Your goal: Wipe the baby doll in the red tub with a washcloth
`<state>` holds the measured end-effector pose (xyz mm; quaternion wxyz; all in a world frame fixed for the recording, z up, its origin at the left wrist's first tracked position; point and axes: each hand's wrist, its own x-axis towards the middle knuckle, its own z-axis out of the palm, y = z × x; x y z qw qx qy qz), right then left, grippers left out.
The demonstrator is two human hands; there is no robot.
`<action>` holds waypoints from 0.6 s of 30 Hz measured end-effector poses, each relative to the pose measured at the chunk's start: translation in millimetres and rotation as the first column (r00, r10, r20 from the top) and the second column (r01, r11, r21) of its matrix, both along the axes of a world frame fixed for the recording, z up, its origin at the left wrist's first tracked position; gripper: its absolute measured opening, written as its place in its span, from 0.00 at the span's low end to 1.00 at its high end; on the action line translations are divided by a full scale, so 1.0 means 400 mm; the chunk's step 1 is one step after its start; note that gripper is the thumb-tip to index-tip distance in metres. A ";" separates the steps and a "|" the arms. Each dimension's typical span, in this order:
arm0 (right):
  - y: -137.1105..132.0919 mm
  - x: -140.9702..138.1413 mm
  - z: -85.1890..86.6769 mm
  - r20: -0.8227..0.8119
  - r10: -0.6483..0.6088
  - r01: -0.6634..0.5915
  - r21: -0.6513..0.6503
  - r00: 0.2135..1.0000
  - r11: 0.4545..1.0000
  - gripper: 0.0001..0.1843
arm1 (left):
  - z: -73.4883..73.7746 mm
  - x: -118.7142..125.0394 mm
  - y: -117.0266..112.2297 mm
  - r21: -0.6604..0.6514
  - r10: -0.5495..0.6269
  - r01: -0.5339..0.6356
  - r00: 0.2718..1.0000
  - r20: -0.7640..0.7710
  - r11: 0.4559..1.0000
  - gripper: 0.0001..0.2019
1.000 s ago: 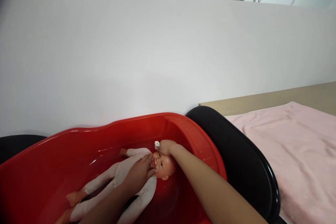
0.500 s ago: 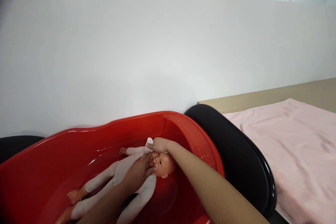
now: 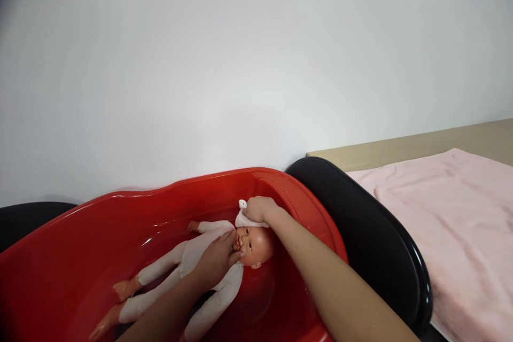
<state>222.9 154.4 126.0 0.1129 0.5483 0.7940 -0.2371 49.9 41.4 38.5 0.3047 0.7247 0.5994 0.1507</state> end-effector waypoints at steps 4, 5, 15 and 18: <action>0.003 0.025 0.014 0.067 0.049 -0.036 -0.181 0.997 0.983 0.17 | -0.004 -0.004 0.001 0.021 -0.013 0.013 1.000 0.016 1.000 0.14; 0.003 0.029 0.014 0.070 0.052 -0.037 -0.204 0.996 0.978 0.17 | -0.006 -0.004 0.001 0.031 -0.012 0.011 1.000 0.028 0.999 0.14; 0.015 0.034 -0.018 0.128 0.034 0.023 -0.421 0.991 0.907 0.10 | -0.001 -0.002 -0.003 0.031 0.030 -0.033 0.995 0.100 0.999 0.14; 0.009 0.027 -0.023 0.142 0.055 0.019 -0.477 0.988 0.879 0.09 | -0.001 -0.001 -0.003 0.024 0.013 -0.015 0.998 0.067 1.000 0.15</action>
